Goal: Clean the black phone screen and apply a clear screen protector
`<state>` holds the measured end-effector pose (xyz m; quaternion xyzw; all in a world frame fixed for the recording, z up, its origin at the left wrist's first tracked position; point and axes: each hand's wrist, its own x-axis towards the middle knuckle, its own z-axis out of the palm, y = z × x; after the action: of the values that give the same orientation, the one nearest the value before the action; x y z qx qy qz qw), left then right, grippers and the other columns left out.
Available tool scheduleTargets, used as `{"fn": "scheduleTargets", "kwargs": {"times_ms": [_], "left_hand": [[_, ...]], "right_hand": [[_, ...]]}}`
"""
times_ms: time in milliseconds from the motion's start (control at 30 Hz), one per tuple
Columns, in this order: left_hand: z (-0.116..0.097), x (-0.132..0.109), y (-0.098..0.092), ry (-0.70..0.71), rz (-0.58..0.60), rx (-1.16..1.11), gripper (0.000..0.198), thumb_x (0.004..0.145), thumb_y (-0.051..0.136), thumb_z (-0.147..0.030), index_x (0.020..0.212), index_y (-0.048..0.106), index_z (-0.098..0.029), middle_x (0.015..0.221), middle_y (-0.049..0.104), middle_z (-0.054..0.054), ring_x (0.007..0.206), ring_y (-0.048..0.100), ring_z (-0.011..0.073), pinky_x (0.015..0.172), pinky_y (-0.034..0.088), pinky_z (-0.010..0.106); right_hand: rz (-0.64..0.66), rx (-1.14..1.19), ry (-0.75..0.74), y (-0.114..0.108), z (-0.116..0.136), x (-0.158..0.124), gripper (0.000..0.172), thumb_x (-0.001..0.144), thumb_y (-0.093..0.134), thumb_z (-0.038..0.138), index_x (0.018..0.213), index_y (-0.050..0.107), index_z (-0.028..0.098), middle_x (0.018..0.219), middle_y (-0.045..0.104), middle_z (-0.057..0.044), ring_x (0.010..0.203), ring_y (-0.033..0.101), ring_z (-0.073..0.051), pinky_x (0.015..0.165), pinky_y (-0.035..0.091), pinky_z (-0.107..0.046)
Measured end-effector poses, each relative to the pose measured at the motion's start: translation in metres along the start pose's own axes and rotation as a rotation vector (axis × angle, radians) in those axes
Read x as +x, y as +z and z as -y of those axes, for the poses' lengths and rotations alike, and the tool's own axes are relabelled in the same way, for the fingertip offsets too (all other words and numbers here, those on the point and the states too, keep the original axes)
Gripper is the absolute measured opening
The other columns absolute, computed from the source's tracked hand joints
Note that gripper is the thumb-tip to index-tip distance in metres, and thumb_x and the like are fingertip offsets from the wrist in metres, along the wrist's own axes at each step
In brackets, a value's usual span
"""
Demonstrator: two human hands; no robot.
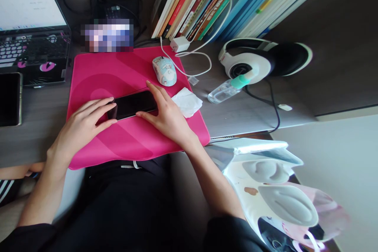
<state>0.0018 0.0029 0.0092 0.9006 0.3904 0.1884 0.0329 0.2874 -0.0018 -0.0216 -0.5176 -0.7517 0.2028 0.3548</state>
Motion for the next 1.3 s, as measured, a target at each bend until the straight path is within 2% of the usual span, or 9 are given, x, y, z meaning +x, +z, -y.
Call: {"fn": "scheduleTargets", "kwargs": {"times_ms": [267,433,633,1000,1300], "left_hand": [[0.0007,0.0,0.0004,-0.063,0.006,-0.038,0.042,0.103,0.069,-0.036,0.142,0.063,-0.021,0.146,0.06,0.015,0.138,0.063,0.0306,0.118,0.053,0.05],[0.0001,0.0001,-0.0003,-0.074,0.014,-0.033,0.043,0.1,0.072,-0.037,0.139,0.063,-0.021,0.135,0.062,0.013,0.127,0.067,0.0298,0.111,0.057,0.049],[0.0004,-0.0002,0.0002,-0.085,0.006,-0.049,0.043,0.1,0.074,-0.036,0.14,0.063,-0.024,0.136,0.062,0.012,0.127,0.067,0.0291,0.112,0.056,0.049],[0.0001,-0.0006,-0.0001,-0.097,-0.002,-0.07,0.042,0.098,0.076,-0.034,0.136,0.065,-0.022,0.134,0.062,0.012,0.128,0.067,0.0285,0.112,0.057,0.047],[-0.0027,0.0014,0.0001,-0.159,-0.021,-0.079,0.064,0.095,0.08,-0.034,0.149,0.049,-0.022,0.145,0.065,0.014,0.14,0.062,0.0319,0.118,0.052,0.048]], "right_hand": [[0.009,0.019,0.007,-0.001,-0.0003,0.0001,0.08,0.097,0.074,0.047,0.167,0.038,0.03,0.163,0.054,-0.014,0.15,0.054,-0.035,0.124,0.046,-0.057],[0.006,0.029,0.011,-0.001,-0.0001,0.0002,0.08,0.096,0.076,0.045,0.166,0.04,0.027,0.163,0.054,-0.016,0.151,0.053,-0.034,0.125,0.045,-0.055],[0.011,0.011,0.01,-0.001,-0.0007,0.0001,0.08,0.096,0.075,0.045,0.166,0.039,0.029,0.164,0.054,-0.014,0.151,0.053,-0.035,0.125,0.045,-0.057],[0.018,0.006,0.018,-0.0011,-0.0018,-0.0005,0.079,0.096,0.076,0.041,0.166,0.041,0.027,0.165,0.054,-0.013,0.151,0.053,-0.034,0.126,0.045,-0.056],[0.028,-0.013,0.029,-0.0017,-0.0013,0.0,0.079,0.096,0.076,0.041,0.165,0.042,0.027,0.163,0.057,-0.013,0.15,0.055,-0.034,0.125,0.046,-0.054]]}}
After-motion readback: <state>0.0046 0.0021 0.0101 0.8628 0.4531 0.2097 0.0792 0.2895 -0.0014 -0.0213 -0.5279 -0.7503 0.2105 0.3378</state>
